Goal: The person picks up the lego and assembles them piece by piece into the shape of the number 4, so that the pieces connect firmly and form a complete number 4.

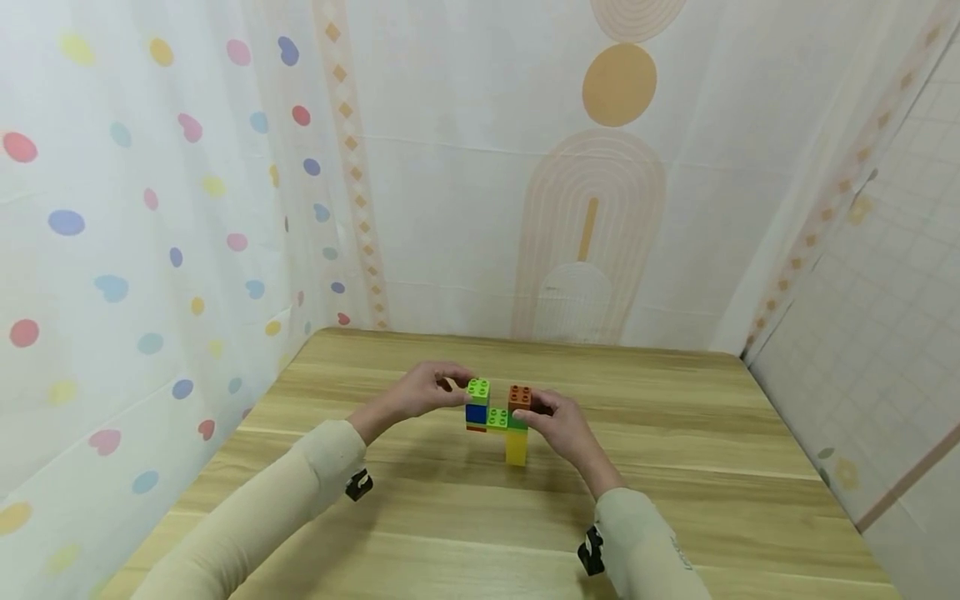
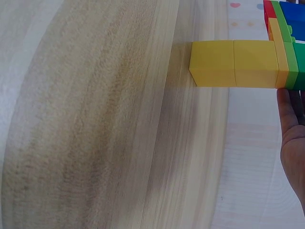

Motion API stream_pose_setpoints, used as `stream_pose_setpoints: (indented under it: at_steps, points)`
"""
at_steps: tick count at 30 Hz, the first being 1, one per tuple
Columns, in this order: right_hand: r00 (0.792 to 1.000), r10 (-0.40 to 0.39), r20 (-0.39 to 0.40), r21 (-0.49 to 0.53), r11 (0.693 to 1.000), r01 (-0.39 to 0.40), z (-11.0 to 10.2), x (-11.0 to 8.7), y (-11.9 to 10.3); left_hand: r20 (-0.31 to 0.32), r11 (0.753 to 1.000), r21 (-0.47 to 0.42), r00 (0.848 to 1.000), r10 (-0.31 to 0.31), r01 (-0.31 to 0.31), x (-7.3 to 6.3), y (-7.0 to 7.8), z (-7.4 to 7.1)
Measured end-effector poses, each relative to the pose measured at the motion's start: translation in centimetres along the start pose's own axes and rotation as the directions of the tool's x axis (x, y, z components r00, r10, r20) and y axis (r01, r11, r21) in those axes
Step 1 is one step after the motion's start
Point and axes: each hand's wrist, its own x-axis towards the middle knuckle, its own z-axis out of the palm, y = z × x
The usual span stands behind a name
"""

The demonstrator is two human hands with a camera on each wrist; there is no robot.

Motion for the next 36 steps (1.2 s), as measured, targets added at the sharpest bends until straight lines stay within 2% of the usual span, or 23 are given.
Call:
stream_pose_setpoints:
  at_steps: [9,30,36]
  points:
    - [1.000,0.006,-0.001,-0.007,1.000,-0.006,0.1,0.1,0.3,-0.003,0.998,-0.037,0.999,-0.044,0.044,-0.3,-0.4,0.5]
    - [1.000,0.016,-0.005,-0.001,1.000,-0.016,0.1,-0.1,-0.1,-0.004,1.000,-0.008,1.000,-0.007,0.007,0.1,-0.9,0.8]
    - [1.000,0.015,-0.007,-0.020,1.000,-0.015,0.1,-1.3,-2.9,-0.002,1.000,0.006,1.000,0.005,-0.005,0.2,-1.1,0.8]
